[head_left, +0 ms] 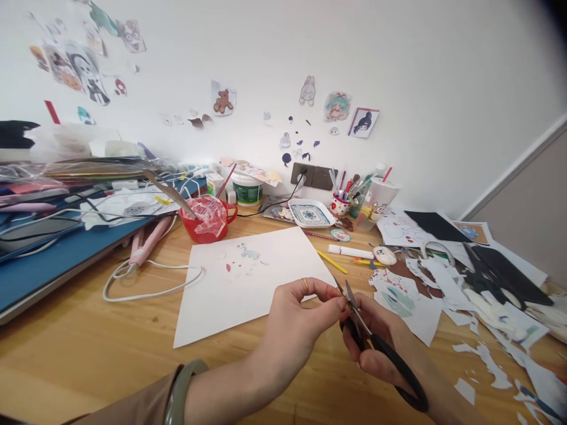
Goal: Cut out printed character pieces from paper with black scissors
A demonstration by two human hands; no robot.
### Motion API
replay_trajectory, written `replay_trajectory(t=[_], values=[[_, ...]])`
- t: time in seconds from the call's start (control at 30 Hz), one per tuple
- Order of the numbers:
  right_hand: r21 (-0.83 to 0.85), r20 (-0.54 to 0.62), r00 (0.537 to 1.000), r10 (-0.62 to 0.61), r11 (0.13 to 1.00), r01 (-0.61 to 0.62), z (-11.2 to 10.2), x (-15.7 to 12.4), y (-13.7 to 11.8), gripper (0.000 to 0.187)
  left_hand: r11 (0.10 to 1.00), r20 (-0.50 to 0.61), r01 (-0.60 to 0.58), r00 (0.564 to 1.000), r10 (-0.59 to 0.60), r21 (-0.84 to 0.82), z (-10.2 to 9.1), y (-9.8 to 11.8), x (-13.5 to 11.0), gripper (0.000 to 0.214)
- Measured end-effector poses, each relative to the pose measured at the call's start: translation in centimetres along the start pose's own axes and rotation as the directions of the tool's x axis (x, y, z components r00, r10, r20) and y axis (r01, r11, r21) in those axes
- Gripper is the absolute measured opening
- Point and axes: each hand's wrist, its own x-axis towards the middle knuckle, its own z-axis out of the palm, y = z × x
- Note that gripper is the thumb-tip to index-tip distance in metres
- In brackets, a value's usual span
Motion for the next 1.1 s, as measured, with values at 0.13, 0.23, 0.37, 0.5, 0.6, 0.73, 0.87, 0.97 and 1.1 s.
replay_trajectory(t=[0.13, 0.23, 0.37, 0.5, 0.6, 0.73, 0.87, 0.97, 1.1], values=[[-0.003, -0.003, 1.000, -0.002, 1.000, 0.002, 0.01, -0.12, -0.02, 0.053, 1.000, 0.000, 0.003, 1.000, -0.003, -0.020, 0.01, -0.03, -0.01, 0.006], [-0.011, -0.012, 1.000, -0.004, 1.000, 0.004, 0.10, -0.10, 0.05, 0.053, 1.000, 0.007, -0.007, 1.000, 0.007, -0.020, 0.09, -0.14, 0.01, 0.006], [0.003, -0.017, 1.000, -0.022, 1.000, 0.022, 0.21, 0.00, 0.13, 0.052, 1.000, -0.006, -0.010, 1.000, 0.010, -0.009, 0.18, -0.22, -0.01, 0.006], [0.009, -0.016, 1.000, -0.011, 1.000, 0.011, 0.25, -0.03, 0.00, 0.052, 1.000, -0.006, -0.003, 1.000, 0.003, -0.012, 0.10, -0.30, -0.03, 0.006], [0.010, -0.026, 1.000, -0.003, 1.000, 0.003, 0.20, -0.07, 0.08, 0.054, 1.000, -0.011, -0.012, 1.000, 0.012, -0.012, 0.04, -0.47, -0.05, 0.005], [0.008, -0.035, 0.999, 0.004, 1.000, -0.004, 0.20, 0.01, 0.39, 0.056, 1.000, -0.017, -0.006, 1.000, 0.006, -0.015, 0.08, -0.58, 0.00, 0.005], [0.027, -0.036, 0.999, -0.019, 0.999, 0.020, 0.31, 0.02, 0.54, 0.055, 0.999, -0.029, 0.015, 0.999, -0.016, -0.030, 0.29, -0.41, 0.08, 0.004], [0.025, -0.033, 0.999, -0.016, 1.000, 0.017, 0.33, -0.05, 0.57, 0.055, 0.999, -0.035, 0.034, 0.999, -0.036, -0.042, 0.42, -0.27, 0.01, 0.005], [0.025, -0.041, 0.999, -0.015, 1.000, 0.016, 0.17, -0.04, 0.62, 0.055, 0.998, -0.039, 0.033, 0.999, -0.035, -0.050, 0.41, -0.26, -0.09, 0.005]])
